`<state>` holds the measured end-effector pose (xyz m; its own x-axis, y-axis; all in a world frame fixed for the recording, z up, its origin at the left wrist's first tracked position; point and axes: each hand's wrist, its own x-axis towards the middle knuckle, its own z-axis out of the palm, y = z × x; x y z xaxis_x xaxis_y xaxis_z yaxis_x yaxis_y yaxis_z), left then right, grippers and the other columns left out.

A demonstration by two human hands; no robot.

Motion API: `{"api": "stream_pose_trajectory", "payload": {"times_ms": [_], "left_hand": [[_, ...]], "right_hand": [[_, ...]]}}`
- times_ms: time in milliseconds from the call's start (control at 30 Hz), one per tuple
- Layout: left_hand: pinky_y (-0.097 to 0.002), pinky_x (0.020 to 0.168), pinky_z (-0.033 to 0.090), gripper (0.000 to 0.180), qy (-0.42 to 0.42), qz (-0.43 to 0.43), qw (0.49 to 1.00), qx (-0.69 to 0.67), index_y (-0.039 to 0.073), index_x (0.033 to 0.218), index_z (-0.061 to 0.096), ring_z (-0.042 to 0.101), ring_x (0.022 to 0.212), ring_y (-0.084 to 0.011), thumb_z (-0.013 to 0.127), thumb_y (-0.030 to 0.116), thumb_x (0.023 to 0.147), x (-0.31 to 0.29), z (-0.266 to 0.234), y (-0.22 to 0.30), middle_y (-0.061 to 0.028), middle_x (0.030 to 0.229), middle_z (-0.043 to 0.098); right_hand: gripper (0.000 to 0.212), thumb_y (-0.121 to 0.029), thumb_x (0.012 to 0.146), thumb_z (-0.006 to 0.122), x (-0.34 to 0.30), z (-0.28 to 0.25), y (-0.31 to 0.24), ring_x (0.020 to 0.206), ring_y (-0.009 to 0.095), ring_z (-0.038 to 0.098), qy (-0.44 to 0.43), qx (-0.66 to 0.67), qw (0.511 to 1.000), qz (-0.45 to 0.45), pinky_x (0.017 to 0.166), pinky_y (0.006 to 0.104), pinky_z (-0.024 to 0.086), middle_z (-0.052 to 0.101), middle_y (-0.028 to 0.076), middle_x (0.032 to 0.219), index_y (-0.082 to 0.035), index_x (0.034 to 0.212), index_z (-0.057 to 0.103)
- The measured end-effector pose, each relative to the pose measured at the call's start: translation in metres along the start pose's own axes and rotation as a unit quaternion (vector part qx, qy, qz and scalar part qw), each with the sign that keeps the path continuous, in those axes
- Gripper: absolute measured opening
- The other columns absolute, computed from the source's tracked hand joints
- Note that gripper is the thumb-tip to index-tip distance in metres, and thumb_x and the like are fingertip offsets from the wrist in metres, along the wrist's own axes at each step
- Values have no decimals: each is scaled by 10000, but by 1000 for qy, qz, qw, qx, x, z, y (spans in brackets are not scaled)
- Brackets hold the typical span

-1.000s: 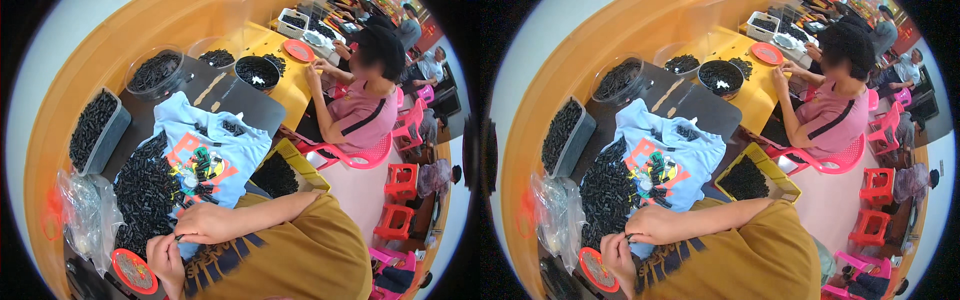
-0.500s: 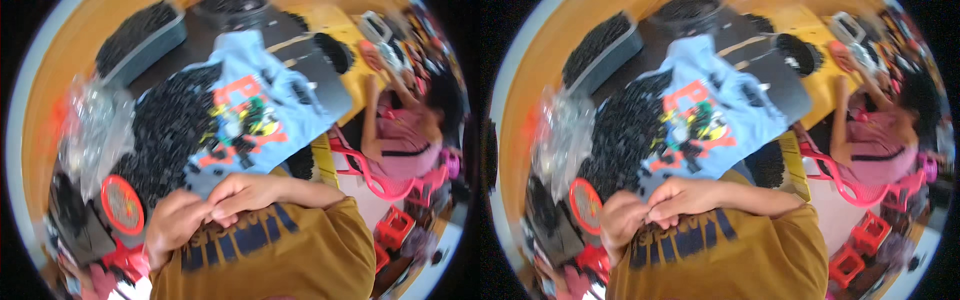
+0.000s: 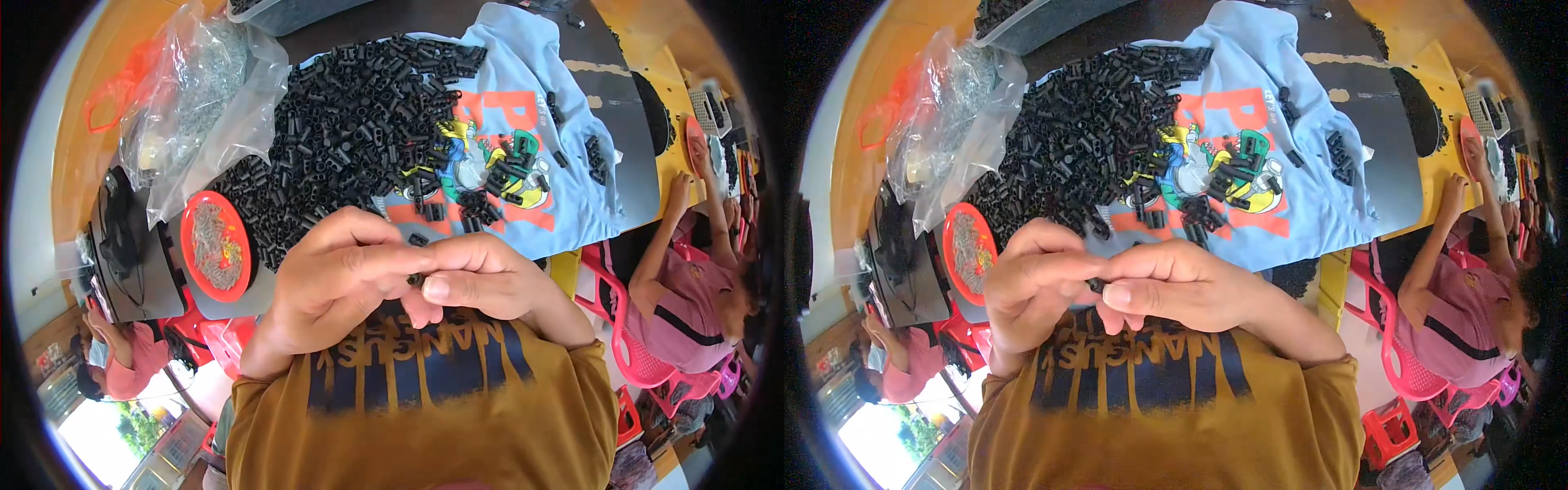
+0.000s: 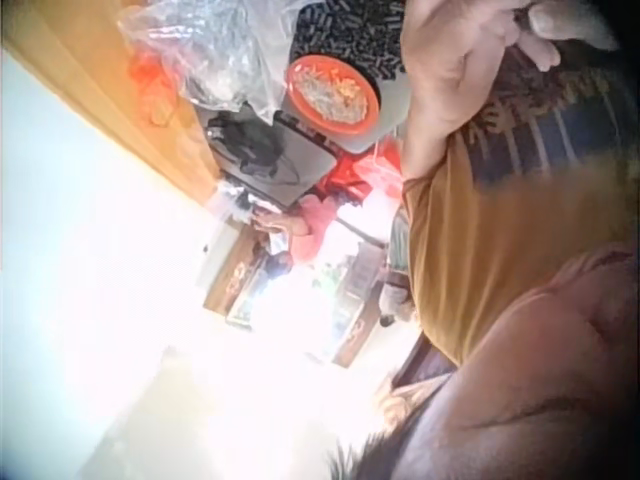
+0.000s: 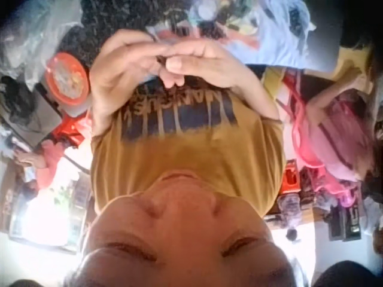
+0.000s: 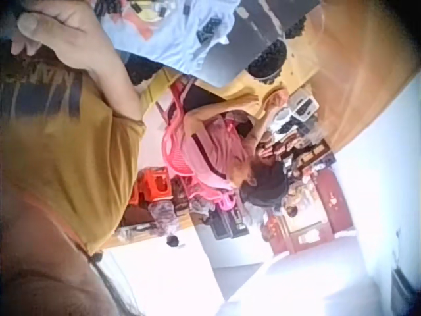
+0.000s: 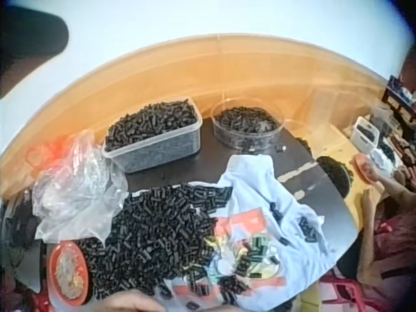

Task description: Assembling small black plastic components by hand in a shared workshop.

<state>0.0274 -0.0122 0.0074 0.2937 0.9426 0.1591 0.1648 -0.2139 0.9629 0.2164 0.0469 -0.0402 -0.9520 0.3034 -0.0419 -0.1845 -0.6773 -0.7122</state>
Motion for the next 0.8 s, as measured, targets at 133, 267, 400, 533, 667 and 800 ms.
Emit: {"api": "stream_pose_trajectory", "payload": {"times_ms": [133, 267, 400, 533, 667, 800], "left_hand": [[-228, 578, 427, 155, 83, -43, 995, 25, 21, 933, 666, 531, 705, -137, 582, 6, 803, 0, 3, 4, -88, 852, 555], [-256, 571, 425, 148, 72, -9, 991, 113, 14, 925, 654, 538, 680, -159, 601, 16, 786, -3, -1, 3, -92, 835, 570], [-274, 576, 427, 164, 68, 35, 977, 200, 11, 931, 641, 543, 667, -187, 610, 7, 770, -2, -1, 5, -103, 817, 575], [-274, 585, 444, 230, 93, 43, 961, 258, -2, 967, 631, 556, 677, -204, 618, -43, 741, -6, 5, 6, -115, 826, 575], [-261, 563, 456, 283, 115, 40, 952, 279, -19, 995, 628, 563, 660, -202, 622, -89, 721, -7, 10, 6, -122, 842, 573], [-255, 555, 453, 292, 128, 33, 951, 278, -22, 1000, 626, 566, 656, -200, 619, -94, 717, -7, 16, 7, -131, 857, 578]], "right_hand": [[266, -205, 956, 463, 0, -1, 0, 723, 68, 519, -14, -1, 1000, -2, 656, 208, 437, 597, 33, 864, 17, 1069, 556], [258, -200, 955, 465, -1, 2, 0, 726, 71, 516, 10, -18, 1000, 7, 661, 204, 434, 597, 23, 860, 13, 1065, 561], [212, -159, 917, 525, 0, 8, 2, 702, 104, 566, 86, -139, 985, -61, 619, 236, 446, 610, 47, 805, 7, 1037, 578], [182, -65, 820, 604, 7, 9, 5, 650, 241, 607, 156, -439, 854, -231, 559, 328, 457, 603, 105, 744, -5, 991, 588], [220, -24, 755, 635, 7, 13, 6, 642, 302, 586, 188, -497, 808, -254, 551, 368, 454, 597, 115, 739, -2, 968, 585], [255, -17, 717, 665, 7, 16, 8, 639, 283, 591, 206, -551, 760, -276, 551, 368, 457, 602, 115, 740, 15, 955, 581]]}}
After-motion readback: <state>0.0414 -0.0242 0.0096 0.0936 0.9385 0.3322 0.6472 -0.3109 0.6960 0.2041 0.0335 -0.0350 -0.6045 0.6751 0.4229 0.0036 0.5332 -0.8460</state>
